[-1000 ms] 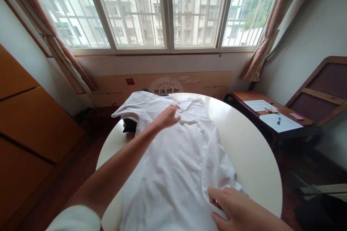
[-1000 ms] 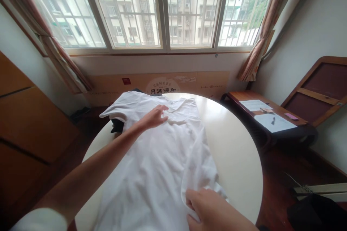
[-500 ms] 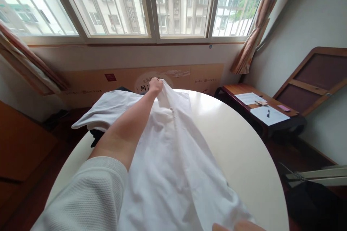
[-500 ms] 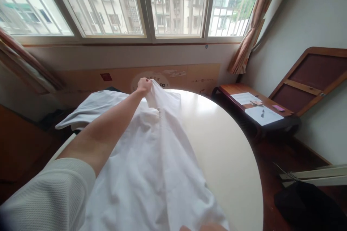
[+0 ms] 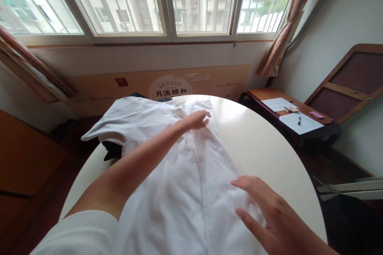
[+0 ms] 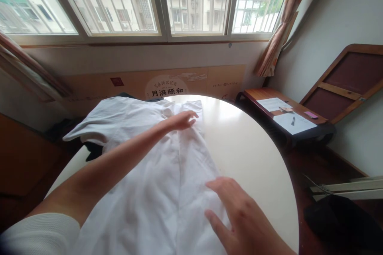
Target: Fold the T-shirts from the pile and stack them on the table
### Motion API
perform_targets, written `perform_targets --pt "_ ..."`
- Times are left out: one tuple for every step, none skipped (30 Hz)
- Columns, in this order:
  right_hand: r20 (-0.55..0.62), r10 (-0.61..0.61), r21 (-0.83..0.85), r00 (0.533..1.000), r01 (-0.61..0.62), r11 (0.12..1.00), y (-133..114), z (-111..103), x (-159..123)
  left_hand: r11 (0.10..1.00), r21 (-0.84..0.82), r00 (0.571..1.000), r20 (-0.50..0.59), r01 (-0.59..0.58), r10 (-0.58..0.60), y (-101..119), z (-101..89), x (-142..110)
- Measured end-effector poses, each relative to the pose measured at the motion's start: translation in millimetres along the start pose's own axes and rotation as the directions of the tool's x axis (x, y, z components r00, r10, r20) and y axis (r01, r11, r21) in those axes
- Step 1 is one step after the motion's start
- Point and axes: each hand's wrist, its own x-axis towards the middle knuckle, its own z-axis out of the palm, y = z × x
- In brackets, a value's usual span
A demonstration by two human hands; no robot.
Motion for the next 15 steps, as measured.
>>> perform_targets --pt "-0.037 -0.048 -0.095 0.998 0.045 0.994 4.1 1.5 -0.6 0.999 -0.017 0.995 0.093 -0.027 0.029 8.3 8.0 5.0" --pt "-0.037 -0.133 -0.181 0.990 0.124 0.976 7.4 5.7 -3.2 1.000 -0.014 0.988 0.153 -0.023 0.025 14.6 14.3 12.0" --pt "-0.013 -0.221 -0.253 0.975 0.211 0.944 10.3 12.1 -7.8 1.000 0.000 0.983 0.181 -0.007 0.007 18.7 18.9 20.4" --pt "0.015 -0.295 -0.315 0.955 0.285 0.905 12.9 19.8 -13.9 1.000 0.014 0.982 0.187 0.010 -0.013 20.7 21.9 29.3" --pt "0.035 -0.348 -0.376 0.937 0.335 0.864 15.6 27.6 -21.2 0.999 0.024 0.982 0.184 0.025 -0.029 21.2 23.7 38.2" --pt "0.044 -0.377 -0.443 0.925 0.356 0.823 18.3 34.5 -29.1 0.999 0.030 0.982 0.183 0.040 -0.045 20.5 24.8 46.5" --pt "0.046 -0.382 -0.509 0.923 0.351 0.786 21.3 39.7 -37.3 0.998 0.034 0.981 0.185 0.055 -0.061 19.2 25.5 54.0" --pt "0.041 -0.375 -0.568 0.926 0.331 0.754 24.4 42.8 -45.2 0.997 0.036 0.979 0.187 0.072 -0.077 17.7 26.4 60.5" --pt "0.035 -0.366 -0.612 0.930 0.310 0.728 27.5 43.7 -52.4 0.995 0.037 0.978 0.188 0.089 -0.094 16.2 27.5 66.2" --pt "0.030 -0.360 -0.643 0.932 0.294 0.707 30.4 42.9 -58.6 0.994 0.037 0.976 0.187 0.104 -0.109 14.9 29.1 71.2" --pt "0.023 -0.357 -0.662 0.934 0.282 0.695 32.7 41.0 -63.4 0.993 0.037 0.975 0.184 0.116 -0.121 13.9 31.2 75.9" --pt "0.018 -0.351 -0.672 0.936 0.272 0.689 34.3 38.7 -66.4 0.991 0.035 0.976 0.177 0.126 -0.130 13.0 33.5 80.5" --pt "0.012 -0.346 -0.673 0.938 0.264 0.691 34.9 36.8 -67.6 0.990 0.033 0.976 0.166 0.135 -0.139 12.1 35.9 85.2" --pt "0.005 -0.342 -0.663 0.940 0.259 0.702 34.3 36.0 -67.0 0.989 0.029 0.977 0.151 0.146 -0.149 11.0 38.1 90.0" --pt "-0.004 -0.343 -0.641 0.939 0.261 0.722 32.6 36.5 -64.8 0.987 0.026 0.977 0.134 0.161 -0.163 9.7 40.1 94.9"
